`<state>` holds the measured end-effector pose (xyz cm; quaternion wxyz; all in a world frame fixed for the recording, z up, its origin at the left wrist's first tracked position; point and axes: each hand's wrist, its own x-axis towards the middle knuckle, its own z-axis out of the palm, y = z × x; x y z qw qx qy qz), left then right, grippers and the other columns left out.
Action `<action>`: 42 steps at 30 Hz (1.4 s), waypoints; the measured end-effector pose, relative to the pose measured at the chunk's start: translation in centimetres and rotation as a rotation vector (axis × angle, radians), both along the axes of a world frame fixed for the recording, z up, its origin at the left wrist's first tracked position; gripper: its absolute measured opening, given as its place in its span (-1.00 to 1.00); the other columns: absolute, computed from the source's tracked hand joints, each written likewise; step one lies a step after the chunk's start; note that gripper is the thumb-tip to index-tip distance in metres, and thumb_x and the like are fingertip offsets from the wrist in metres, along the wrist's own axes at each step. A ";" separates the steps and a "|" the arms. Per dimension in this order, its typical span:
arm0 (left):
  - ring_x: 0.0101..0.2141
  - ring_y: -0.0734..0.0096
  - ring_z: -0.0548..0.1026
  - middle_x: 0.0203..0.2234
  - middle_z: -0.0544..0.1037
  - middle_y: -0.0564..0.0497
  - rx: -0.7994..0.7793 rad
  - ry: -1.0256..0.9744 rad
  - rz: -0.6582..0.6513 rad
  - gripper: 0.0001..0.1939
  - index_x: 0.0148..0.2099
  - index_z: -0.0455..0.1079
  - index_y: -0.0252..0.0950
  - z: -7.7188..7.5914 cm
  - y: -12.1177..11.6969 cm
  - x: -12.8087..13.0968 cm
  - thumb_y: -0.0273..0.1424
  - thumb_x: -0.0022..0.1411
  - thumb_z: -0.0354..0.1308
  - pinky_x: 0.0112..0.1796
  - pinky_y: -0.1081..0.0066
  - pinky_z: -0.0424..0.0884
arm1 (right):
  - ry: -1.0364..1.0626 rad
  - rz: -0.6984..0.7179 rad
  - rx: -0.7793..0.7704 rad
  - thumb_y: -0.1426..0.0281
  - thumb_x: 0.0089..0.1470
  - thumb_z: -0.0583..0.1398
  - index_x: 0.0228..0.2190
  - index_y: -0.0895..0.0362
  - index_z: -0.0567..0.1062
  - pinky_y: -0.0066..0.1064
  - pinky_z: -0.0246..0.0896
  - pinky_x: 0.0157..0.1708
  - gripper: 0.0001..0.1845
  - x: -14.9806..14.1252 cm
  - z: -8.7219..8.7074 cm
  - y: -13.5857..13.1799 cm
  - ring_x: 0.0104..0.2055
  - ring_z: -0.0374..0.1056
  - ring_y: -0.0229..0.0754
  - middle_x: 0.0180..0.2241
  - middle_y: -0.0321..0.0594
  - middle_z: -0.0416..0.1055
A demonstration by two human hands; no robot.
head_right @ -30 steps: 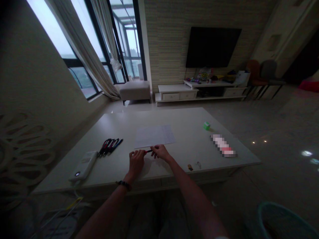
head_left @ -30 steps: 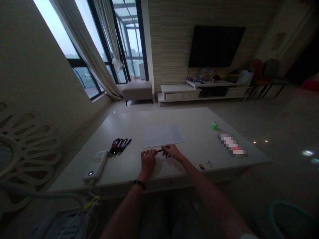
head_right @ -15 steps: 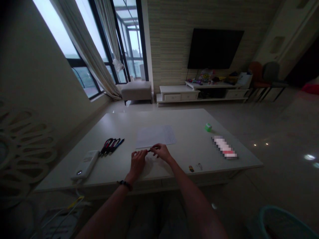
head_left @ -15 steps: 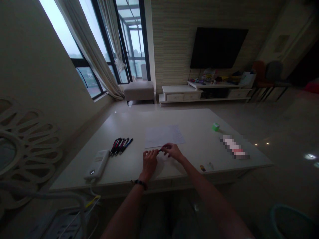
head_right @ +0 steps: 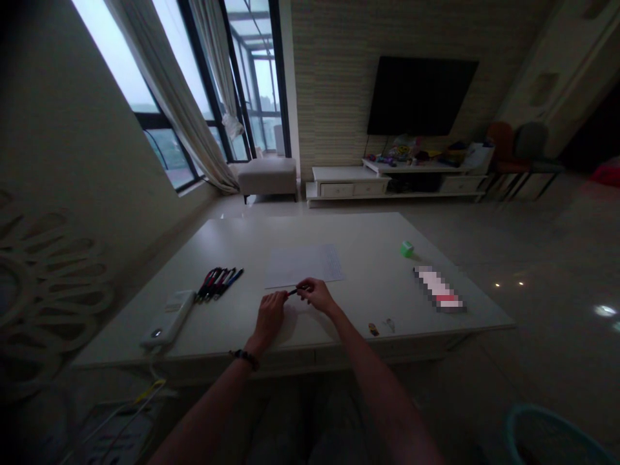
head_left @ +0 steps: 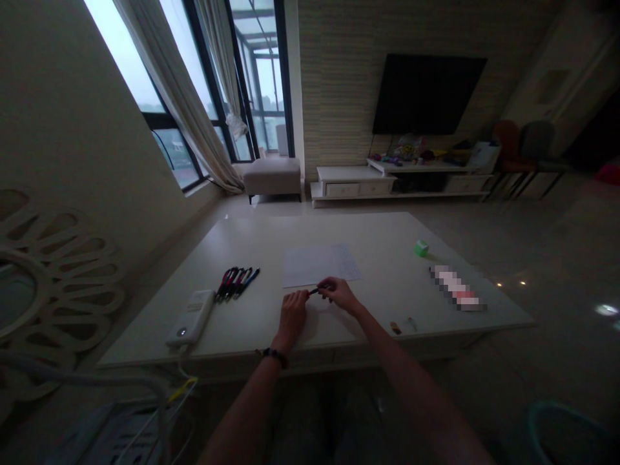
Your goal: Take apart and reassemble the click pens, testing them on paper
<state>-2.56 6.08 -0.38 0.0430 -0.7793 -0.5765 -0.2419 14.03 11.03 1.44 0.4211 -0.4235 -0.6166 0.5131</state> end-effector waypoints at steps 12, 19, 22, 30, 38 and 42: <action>-0.30 0.35 0.37 -0.36 0.44 -0.04 0.062 0.025 0.004 -0.82 -0.20 0.27 -0.28 -0.6 0.3 0.0 -0.51 0.26 -0.15 -0.26 0.35 0.17 | 0.014 0.018 -0.112 0.11 -0.09 0.17 -0.45 0.21 0.38 -0.58 0.09 -0.76 -0.63 -0.2 -0.3 -0.1 -0.67 0.31 -0.33 -0.56 -0.24 0.41; -0.25 0.33 0.34 -0.30 0.41 -0.04 0.054 0.089 0.037 -0.75 -0.01 0.21 -0.24 0.1 0.0 0.2 -0.40 0.29 -0.15 -0.25 0.35 0.15 | 0.079 -0.097 0.045 0.19 -0.26 0.29 -0.42 0.18 0.39 -0.55 0.13 -0.70 -0.63 0.6 -0.6 0.7 -0.61 0.35 -0.29 -0.56 -0.29 0.41; -0.28 0.33 0.33 -0.32 0.39 -0.02 0.028 0.129 0.054 -0.78 -0.07 0.25 -0.19 0.4 -0.1 0.2 -0.34 0.29 -0.14 -0.27 0.35 0.14 | 0.066 -0.071 0.032 0.18 -0.28 0.31 -0.47 0.18 0.40 -0.55 0.09 -0.72 -0.63 0.9 -0.3 0.6 -0.64 0.30 -0.31 -0.60 -0.28 0.40; -0.30 0.32 0.31 -0.33 0.39 -0.02 0.006 0.183 0.087 -0.82 -0.17 0.27 -0.22 0.4 -0.1 0.0 -0.42 0.29 -0.15 -0.28 0.33 0.12 | 0.108 -0.212 -0.006 0.19 -0.23 0.27 -0.43 0.17 0.43 -0.53 0.12 -0.66 -0.66 4.8 -0.6 0.9 -0.58 0.30 -0.30 -0.57 -0.29 0.39; -0.29 0.30 0.30 -0.32 0.40 -0.02 0.004 0.198 0.099 -0.83 -0.17 0.27 -0.24 0.4 0.0 0.1 -0.46 0.26 -0.13 -0.28 0.31 0.12 | -0.221 -0.341 0.224 0.34 -0.22 0.23 -0.47 0.16 0.47 -0.37 0.29 -0.36 -0.82 4.9 -3.7 2.1 -0.41 0.39 -0.20 -0.46 -0.20 0.48; -0.29 0.30 0.30 -0.33 0.39 -0.03 -0.001 0.200 0.096 -0.82 -0.16 0.27 -0.23 0.5 -0.1 0.1 -0.46 0.26 -0.14 -0.27 0.31 0.11 | -0.308 -0.261 0.284 0.43 -0.18 0.22 -0.40 0.15 0.50 -0.34 0.29 -0.30 -0.82 3.3 -4.3 2.3 -0.37 0.40 -0.19 -0.42 -0.19 0.49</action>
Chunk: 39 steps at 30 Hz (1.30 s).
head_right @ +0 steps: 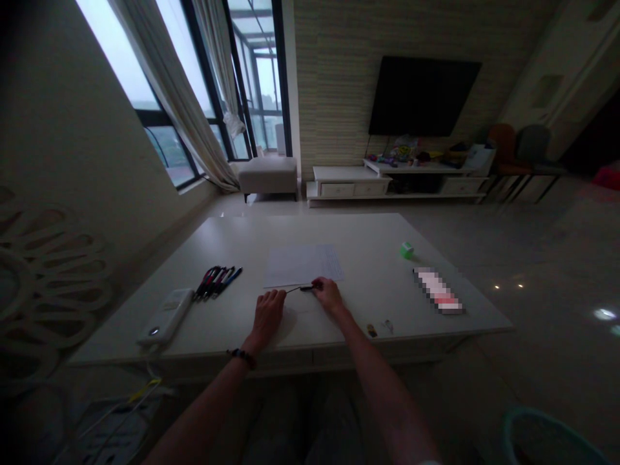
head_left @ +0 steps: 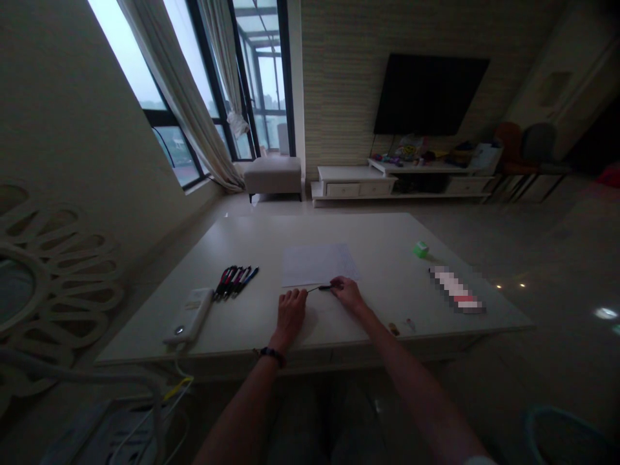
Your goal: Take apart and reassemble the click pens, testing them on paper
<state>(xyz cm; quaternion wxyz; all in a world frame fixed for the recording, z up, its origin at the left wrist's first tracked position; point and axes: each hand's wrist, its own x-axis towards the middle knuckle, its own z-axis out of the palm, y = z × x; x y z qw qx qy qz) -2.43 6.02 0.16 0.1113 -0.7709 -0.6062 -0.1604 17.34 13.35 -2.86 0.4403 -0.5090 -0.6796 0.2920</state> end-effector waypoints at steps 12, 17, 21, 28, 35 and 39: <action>-0.26 0.31 0.30 -0.30 0.38 -0.03 -0.112 0.027 -0.106 -0.81 -0.14 0.26 -0.21 0.3 -0.1 0.4 -0.47 0.25 -0.12 -0.26 0.32 0.11 | -0.070 0.087 0.231 0.37 -0.08 0.27 -0.40 0.05 0.54 -0.32 0.17 -0.16 -0.90 -1.8 1.7 -3.0 -0.22 0.30 -0.16 -0.36 -0.22 0.46; -0.26 0.31 0.30 -0.30 0.39 -0.04 -0.102 0.011 -0.047 -0.81 -0.15 0.27 -0.23 0.3 -0.2 0.2 -0.48 0.24 -0.12 -0.24 0.30 0.11 | -0.074 -0.037 0.244 0.36 -0.04 0.24 -0.44 0.07 0.54 -0.30 0.17 -0.17 -0.92 -0.1 0.9 -3.5 -0.22 0.29 -0.15 -0.36 -0.20 0.44; -0.26 0.28 0.30 -0.29 0.39 -0.05 -0.075 -0.005 0.031 -0.80 -0.15 0.27 -0.24 0.3 0.0 0.2 -0.51 0.24 -0.13 -0.26 0.29 0.11 | -0.185 -0.084 0.258 0.33 -0.08 0.26 -0.45 0.03 0.56 -0.24 0.13 -0.09 -0.92 1.2 -0.1 -4.5 -0.11 0.25 -0.11 -0.20 -0.16 0.41; -0.26 0.27 0.31 -0.31 0.40 -0.06 -0.067 -0.035 0.034 -0.79 -0.16 0.28 -0.24 0.3 -0.1 0.2 -0.50 0.24 -0.15 -0.27 0.29 0.11 | -0.307 0.059 0.209 0.40 -0.05 0.24 -0.42 0.01 0.58 -0.26 0.14 -0.12 -0.90 -1.2 -0.2 -2.6 -0.18 0.30 -0.13 -0.28 -0.21 0.48; -0.26 0.27 0.31 -0.31 0.40 -0.07 -0.060 -0.022 0.040 -0.79 -0.17 0.28 -0.25 0.2 0.0 0.2 -0.51 0.23 -0.14 -0.26 0.29 0.11 | -0.312 0.009 0.225 0.40 -0.06 0.24 -0.41 0.03 0.58 -0.27 0.14 -0.12 -0.89 -1.1 -0.3 0.0 -0.16 0.28 -0.13 -0.28 -0.19 0.47; -0.26 0.28 0.31 -0.31 0.40 -0.05 -0.056 -0.012 0.016 -0.81 -0.17 0.28 -0.24 0.2 -0.1 0.2 -0.50 0.24 -0.13 -0.26 0.30 0.11 | -0.306 -0.025 0.237 0.40 -0.09 0.26 -0.34 0.04 0.56 -0.24 0.11 -0.08 -0.82 -0.8 0.0 -0.9 -0.10 0.24 -0.10 -0.19 -0.16 0.43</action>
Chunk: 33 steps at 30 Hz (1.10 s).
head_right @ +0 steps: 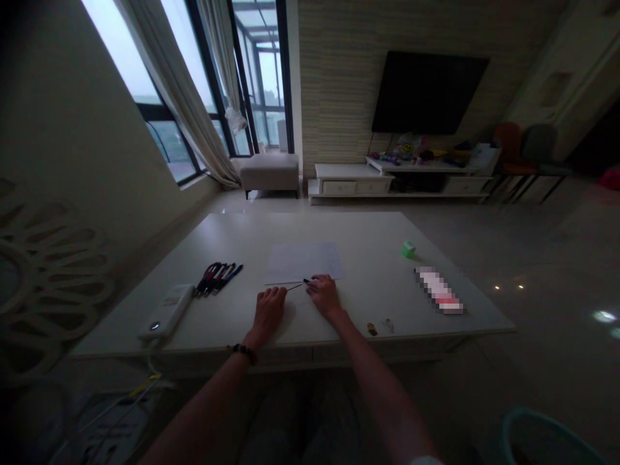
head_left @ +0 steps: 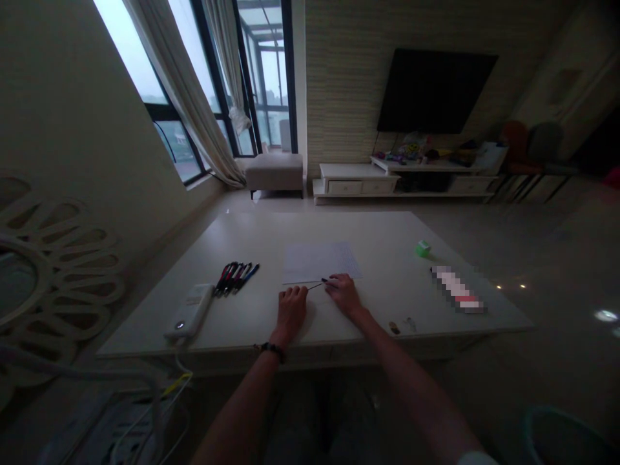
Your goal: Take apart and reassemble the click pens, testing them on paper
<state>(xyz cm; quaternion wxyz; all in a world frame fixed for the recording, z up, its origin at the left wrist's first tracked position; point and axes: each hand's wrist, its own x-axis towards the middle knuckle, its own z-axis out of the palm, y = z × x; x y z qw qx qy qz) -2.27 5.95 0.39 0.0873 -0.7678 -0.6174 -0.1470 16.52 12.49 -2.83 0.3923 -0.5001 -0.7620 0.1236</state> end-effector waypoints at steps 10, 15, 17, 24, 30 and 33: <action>-0.25 0.34 0.29 -0.32 0.39 -0.01 -0.055 -0.016 -0.177 -0.84 -0.21 0.29 -0.21 0.2 -0.2 0.3 -0.43 0.26 -0.10 -0.20 0.31 0.10 | 0.064 0.075 0.039 0.37 -0.03 0.24 -0.37 0.03 0.55 -0.25 0.13 -0.12 -0.89 -0.1 0.6 -3.5 -0.15 0.25 -0.11 -0.27 -0.17 0.42; -0.24 0.34 0.29 -0.33 0.39 -0.02 -0.064 -0.042 -0.161 -0.84 -0.22 0.31 -0.21 0.2 -0.2 0.4 -0.43 0.26 -0.10 -0.18 0.29 0.09 | 0.020 0.114 0.014 0.35 -0.03 0.24 -0.33 0.02 0.54 -0.26 0.14 -0.13 -0.86 0.5 0.8 -5.0 -0.17 0.26 -0.12 -0.30 -0.19 0.43; -0.24 0.34 0.29 -0.33 0.39 -0.02 -0.081 -0.049 -0.185 -0.84 -0.23 0.32 -0.21 0.2 -0.2 0.4 -0.43 0.26 -0.09 -0.17 0.29 0.09 | 0.015 0.128 0.005 0.34 0.00 0.22 -0.32 0.02 0.54 -0.28 0.16 -0.14 -0.85 0.7 0.9 -5.3 -0.18 0.26 -0.13 -0.31 -0.19 0.43; -0.19 0.29 0.30 -0.28 0.42 -0.05 0.021 -0.122 -0.026 -0.80 -0.18 0.32 -0.21 0.3 -0.3 -0.1 -0.43 0.27 -0.12 -0.11 0.24 0.09 | 0.010 0.039 -0.013 0.35 0.05 0.17 -0.41 0.05 0.55 -0.32 0.18 -0.21 -0.86 2.3 0.3 -5.6 -0.24 0.26 -0.14 -0.38 -0.18 0.39; -0.15 0.31 0.31 -0.23 0.42 -0.03 0.037 -0.147 -0.090 -0.81 -0.13 0.35 -0.18 -0.1 0.0 -0.2 -0.39 0.24 -0.04 -0.09 0.25 0.12 | -0.055 -0.010 -0.030 0.32 0.02 0.19 -0.35 0.03 0.55 -0.28 0.15 -0.17 -0.85 2.6 0.1 -5.1 -0.22 0.24 -0.12 -0.34 -0.15 0.37; -0.18 0.34 0.33 -0.25 0.43 -0.02 0.010 -0.151 -0.174 -0.81 -0.13 0.37 -0.16 -0.5 0.2 -0.2 -0.37 0.20 0.04 -0.12 0.29 0.17 | -0.057 -0.035 -0.015 0.31 0.01 0.20 -0.31 0.05 0.54 -0.28 0.16 -0.17 -0.82 2.3 0.1 -5.0 -0.21 0.23 -0.11 -0.32 -0.15 0.36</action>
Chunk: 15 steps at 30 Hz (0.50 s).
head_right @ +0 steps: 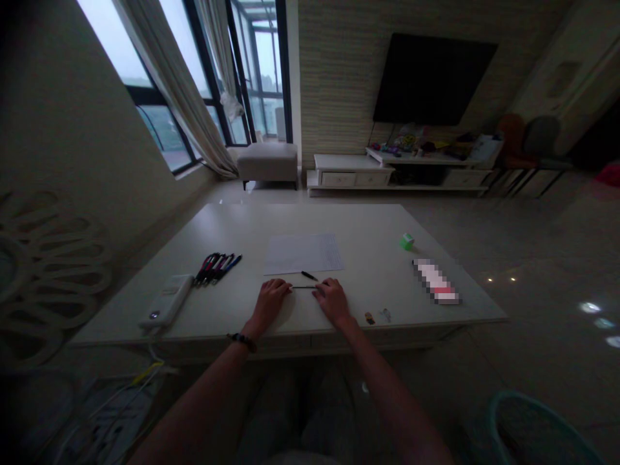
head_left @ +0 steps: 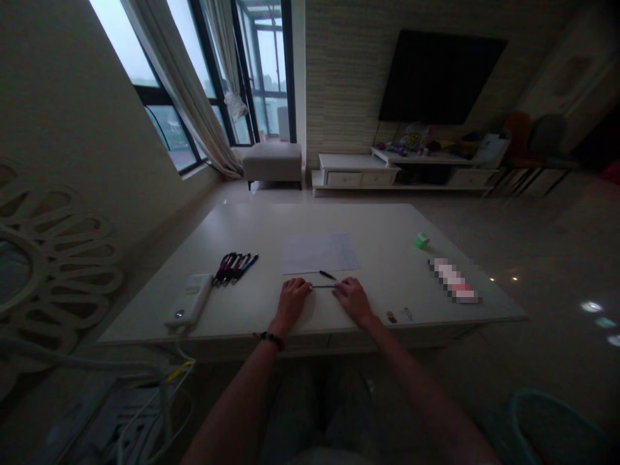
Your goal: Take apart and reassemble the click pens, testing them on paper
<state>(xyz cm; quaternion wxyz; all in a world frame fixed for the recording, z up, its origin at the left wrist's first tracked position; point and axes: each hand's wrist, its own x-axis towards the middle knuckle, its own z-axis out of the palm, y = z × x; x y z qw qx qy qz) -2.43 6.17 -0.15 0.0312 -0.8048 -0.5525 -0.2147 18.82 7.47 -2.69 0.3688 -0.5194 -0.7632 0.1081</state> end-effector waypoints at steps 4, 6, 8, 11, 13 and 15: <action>-0.19 0.34 0.35 -0.25 0.45 -0.01 -0.025 -0.023 -0.017 -0.81 -0.15 0.41 -0.16 -0.2 0.0 -0.1 -0.37 0.17 0.07 -0.14 0.30 0.21 | 0.004 -0.016 0.014 0.32 0.01 0.19 -0.29 0.07 0.52 -0.29 0.17 -0.18 -0.81 0.7 -0.1 -0.4 -0.21 0.24 -0.11 -0.32 -0.15 0.36; -0.16 0.33 0.36 -0.22 0.45 -0.02 -0.050 -0.059 0.002 -0.77 -0.12 0.41 -0.16 -0.3 -0.1 -0.6 -0.34 0.14 0.11 -0.12 0.30 0.22 | 0.002 -0.041 0.020 0.32 0.00 0.19 -0.29 0.09 0.51 -0.29 0.17 -0.17 -0.80 1.6 -0.4 -0.6 -0.21 0.24 -0.11 -0.31 -0.14 0.36; -0.12 0.32 0.35 -0.16 0.44 -0.03 -0.056 -0.097 0.034 -0.69 -0.07 0.38 -0.18 -0.3 -0.4 -1.7 -0.29 0.11 0.14 -0.07 0.29 0.22 | -0.016 -0.079 0.032 0.32 0.00 0.19 -0.29 0.11 0.51 -0.29 0.16 -0.16 -0.80 3.2 -0.8 -0.7 -0.20 0.24 -0.10 -0.30 -0.12 0.37; -0.09 0.32 0.34 -0.11 0.43 -0.04 -0.039 -0.098 0.078 -0.63 -0.03 0.34 -0.20 -0.5 -1.2 -4.9 -0.27 0.10 0.13 -0.06 0.31 0.24 | -0.069 -0.170 0.045 0.30 0.02 0.15 -0.31 0.13 0.51 -0.29 0.15 -0.15 -0.78 6.9 -1.4 -0.6 -0.20 0.24 -0.11 -0.29 -0.11 0.37; -0.11 0.33 0.35 -0.12 0.43 -0.04 -0.035 -0.092 0.125 -0.67 -0.04 0.35 -0.21 -0.8 -1.9 -7.5 -0.29 0.13 0.08 -0.07 0.33 0.27 | -0.121 -0.268 0.047 0.28 0.04 0.13 -0.30 0.14 0.52 -0.28 0.13 -0.14 -0.75 9.8 -1.9 -0.6 -0.18 0.23 -0.09 -0.26 -0.08 0.37; -0.11 0.34 0.36 -0.12 0.43 -0.05 -0.020 -0.121 0.201 -0.72 -0.09 0.37 -0.23 -1.1 -2.6 -10.0 -0.27 0.18 0.01 -0.06 0.34 0.28 | -0.187 -0.373 0.042 0.26 0.05 0.10 -0.25 0.13 0.51 -0.23 0.10 -0.13 -0.71 12.5 -2.3 -0.7 -0.14 0.21 -0.05 -0.20 -0.05 0.37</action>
